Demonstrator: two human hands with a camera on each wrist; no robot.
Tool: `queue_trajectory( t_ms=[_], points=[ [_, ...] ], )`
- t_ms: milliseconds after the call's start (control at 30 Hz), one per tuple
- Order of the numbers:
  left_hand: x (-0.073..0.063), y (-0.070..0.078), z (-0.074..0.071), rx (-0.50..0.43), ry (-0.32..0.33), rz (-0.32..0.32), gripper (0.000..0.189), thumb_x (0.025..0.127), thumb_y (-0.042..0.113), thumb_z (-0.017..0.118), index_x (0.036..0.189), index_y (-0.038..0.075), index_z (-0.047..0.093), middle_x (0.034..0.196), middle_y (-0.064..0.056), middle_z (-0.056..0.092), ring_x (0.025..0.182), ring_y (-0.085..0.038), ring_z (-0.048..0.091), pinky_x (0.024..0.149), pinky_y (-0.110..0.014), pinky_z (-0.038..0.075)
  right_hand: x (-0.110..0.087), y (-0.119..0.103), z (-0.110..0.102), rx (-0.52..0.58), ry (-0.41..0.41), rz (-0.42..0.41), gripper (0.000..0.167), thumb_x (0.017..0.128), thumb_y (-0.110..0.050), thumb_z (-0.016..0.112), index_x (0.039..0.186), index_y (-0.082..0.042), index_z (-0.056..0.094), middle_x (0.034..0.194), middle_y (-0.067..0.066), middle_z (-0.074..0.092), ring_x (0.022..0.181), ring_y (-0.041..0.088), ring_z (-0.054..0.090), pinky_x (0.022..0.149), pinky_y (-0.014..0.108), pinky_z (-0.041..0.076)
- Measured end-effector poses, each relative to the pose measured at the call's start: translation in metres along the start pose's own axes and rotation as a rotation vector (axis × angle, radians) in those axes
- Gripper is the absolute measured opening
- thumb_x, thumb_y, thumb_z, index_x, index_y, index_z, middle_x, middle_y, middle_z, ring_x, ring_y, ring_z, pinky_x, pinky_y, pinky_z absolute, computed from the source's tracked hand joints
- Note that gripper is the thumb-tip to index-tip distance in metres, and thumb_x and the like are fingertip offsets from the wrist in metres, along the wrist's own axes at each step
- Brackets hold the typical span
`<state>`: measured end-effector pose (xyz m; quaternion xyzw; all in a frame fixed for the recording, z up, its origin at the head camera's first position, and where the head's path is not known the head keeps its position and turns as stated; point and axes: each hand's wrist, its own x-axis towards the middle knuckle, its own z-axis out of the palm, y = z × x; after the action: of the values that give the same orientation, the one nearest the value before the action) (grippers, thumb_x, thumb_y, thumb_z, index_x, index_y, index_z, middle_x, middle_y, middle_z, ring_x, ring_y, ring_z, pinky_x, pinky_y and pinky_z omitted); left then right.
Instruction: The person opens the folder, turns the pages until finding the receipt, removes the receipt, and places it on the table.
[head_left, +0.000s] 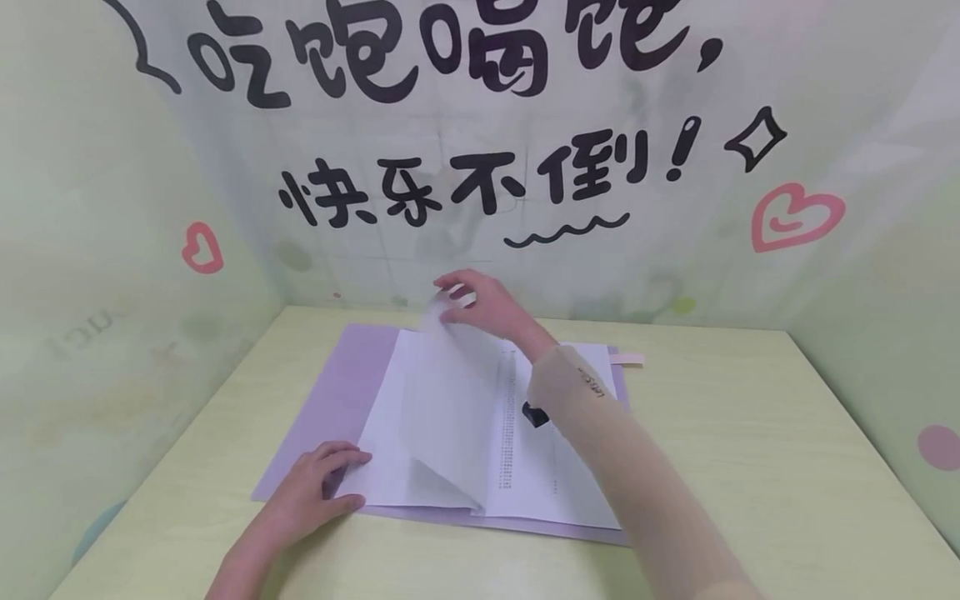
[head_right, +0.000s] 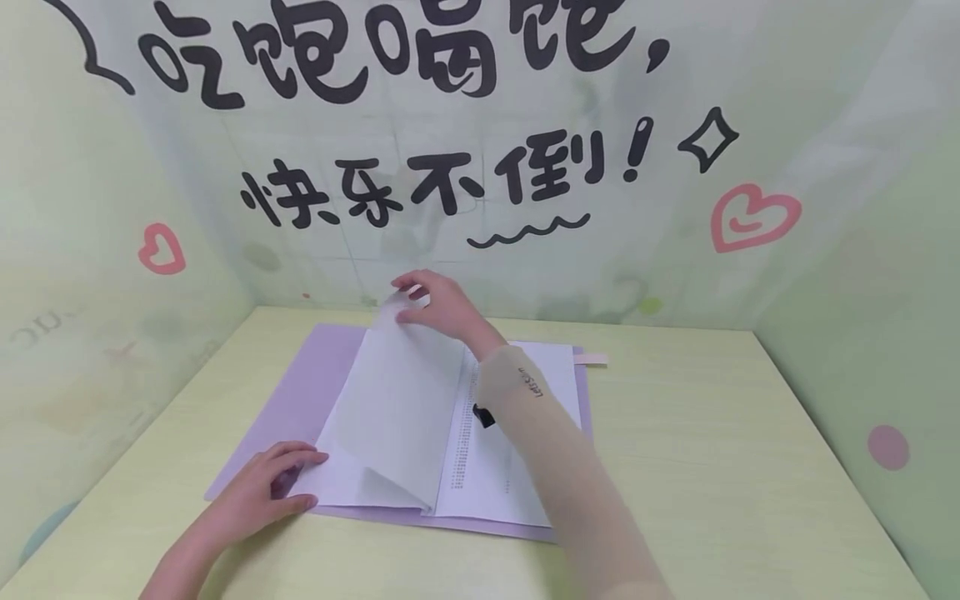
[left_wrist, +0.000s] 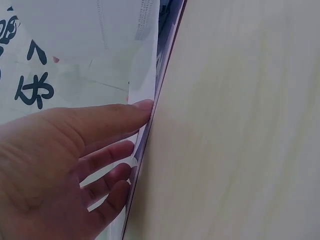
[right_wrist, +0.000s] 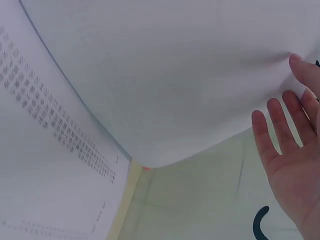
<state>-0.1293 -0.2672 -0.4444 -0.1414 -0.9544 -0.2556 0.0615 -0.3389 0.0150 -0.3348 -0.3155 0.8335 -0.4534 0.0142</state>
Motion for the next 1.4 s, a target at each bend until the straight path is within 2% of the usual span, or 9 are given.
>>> queue_trajectory(
  t_ms=[133,267,467,667,867,1000,1100,1200,1400],
  points=[
    [0.001,0.001,-0.001,0.008,0.004,0.006,0.049,0.071,0.022,0.086,0.116,0.014,0.069,0.125,-0.009,0.063,0.115,-0.036,0.057,0.097,-0.056,0.047,0.0,0.001,0.019,-0.022,-0.089,0.01,0.067,0.085,-0.017,0.078,0.145,-0.016,0.048,0.145,0.002,0.052,0.128,0.021,0.054,0.108,0.041,0.047],
    [0.001,0.001,-0.001,0.019,-0.003,-0.001,0.051,0.07,0.025,0.087,0.115,0.011,0.068,0.125,-0.011,0.064,0.114,-0.036,0.058,0.097,-0.057,0.047,0.002,0.003,0.036,-0.054,-0.143,0.02,0.078,0.083,-0.015,0.08,0.151,-0.019,0.04,0.152,0.0,0.045,0.135,0.022,0.048,0.114,0.038,0.041],
    [-0.001,-0.002,-0.001,0.04,0.008,-0.017,0.062,0.07,0.026,0.087,0.122,0.002,0.064,0.123,-0.013,0.065,0.109,-0.032,0.059,0.095,-0.052,0.049,0.003,0.01,0.062,-0.069,-0.183,0.069,0.087,0.082,-0.012,0.08,0.154,-0.024,0.033,0.159,-0.003,0.036,0.138,0.021,0.043,0.118,0.039,0.037],
    [0.0,-0.003,0.0,0.003,0.039,0.012,0.062,0.068,0.016,0.086,0.123,0.002,0.061,0.116,-0.01,0.069,0.106,-0.03,0.062,0.093,-0.05,0.049,0.002,0.023,0.084,-0.115,-0.195,0.077,0.09,0.082,-0.01,0.079,0.156,-0.024,0.029,0.162,-0.004,0.032,0.143,0.02,0.04,0.121,0.036,0.032],
    [0.0,0.001,-0.002,-0.047,0.005,-0.045,0.07,0.071,0.012,0.085,0.131,0.0,0.051,0.119,-0.013,0.068,0.112,-0.035,0.061,0.099,-0.057,0.047,-0.005,0.031,0.098,-0.102,-0.179,0.108,0.087,0.083,-0.006,0.075,0.156,-0.02,0.03,0.162,-0.001,0.031,0.147,0.024,0.035,0.124,0.039,0.027],
    [0.0,0.003,-0.004,-0.06,-0.014,-0.085,0.073,0.071,0.01,0.085,0.132,0.0,0.047,0.119,-0.015,0.067,0.109,-0.033,0.062,0.097,-0.053,0.049,-0.007,0.033,0.105,-0.104,-0.195,0.151,0.089,0.084,-0.008,0.075,0.157,-0.026,0.026,0.164,-0.003,0.027,0.152,0.025,0.023,0.126,0.047,0.019],
    [-0.001,0.004,-0.004,-0.062,-0.027,-0.107,0.074,0.07,0.01,0.086,0.131,0.0,0.045,0.121,-0.015,0.066,0.106,-0.029,0.062,0.094,-0.049,0.052,-0.007,0.034,0.109,-0.162,-0.225,0.175,0.091,0.084,-0.013,0.076,0.157,-0.031,0.024,0.164,-0.005,0.025,0.153,0.025,0.02,0.124,0.054,0.018],
    [-0.001,0.004,-0.003,-0.048,-0.014,-0.094,0.076,0.069,0.01,0.088,0.131,0.001,0.045,0.121,-0.013,0.067,0.101,-0.023,0.062,0.091,-0.043,0.053,-0.007,0.034,0.109,-0.231,-0.263,0.185,0.091,0.085,-0.015,0.076,0.157,-0.032,0.023,0.165,-0.006,0.025,0.152,0.026,0.022,0.124,0.057,0.017],
    [-0.002,0.003,-0.002,0.003,0.009,-0.035,0.075,0.069,0.009,0.085,0.135,0.002,0.049,0.119,-0.009,0.067,0.103,-0.022,0.06,0.092,-0.044,0.051,-0.009,0.035,0.11,-0.305,-0.324,0.191,0.089,0.089,-0.019,0.072,0.158,-0.033,0.017,0.166,-0.01,0.02,0.151,0.024,0.023,0.125,0.052,0.016]
  ],
)
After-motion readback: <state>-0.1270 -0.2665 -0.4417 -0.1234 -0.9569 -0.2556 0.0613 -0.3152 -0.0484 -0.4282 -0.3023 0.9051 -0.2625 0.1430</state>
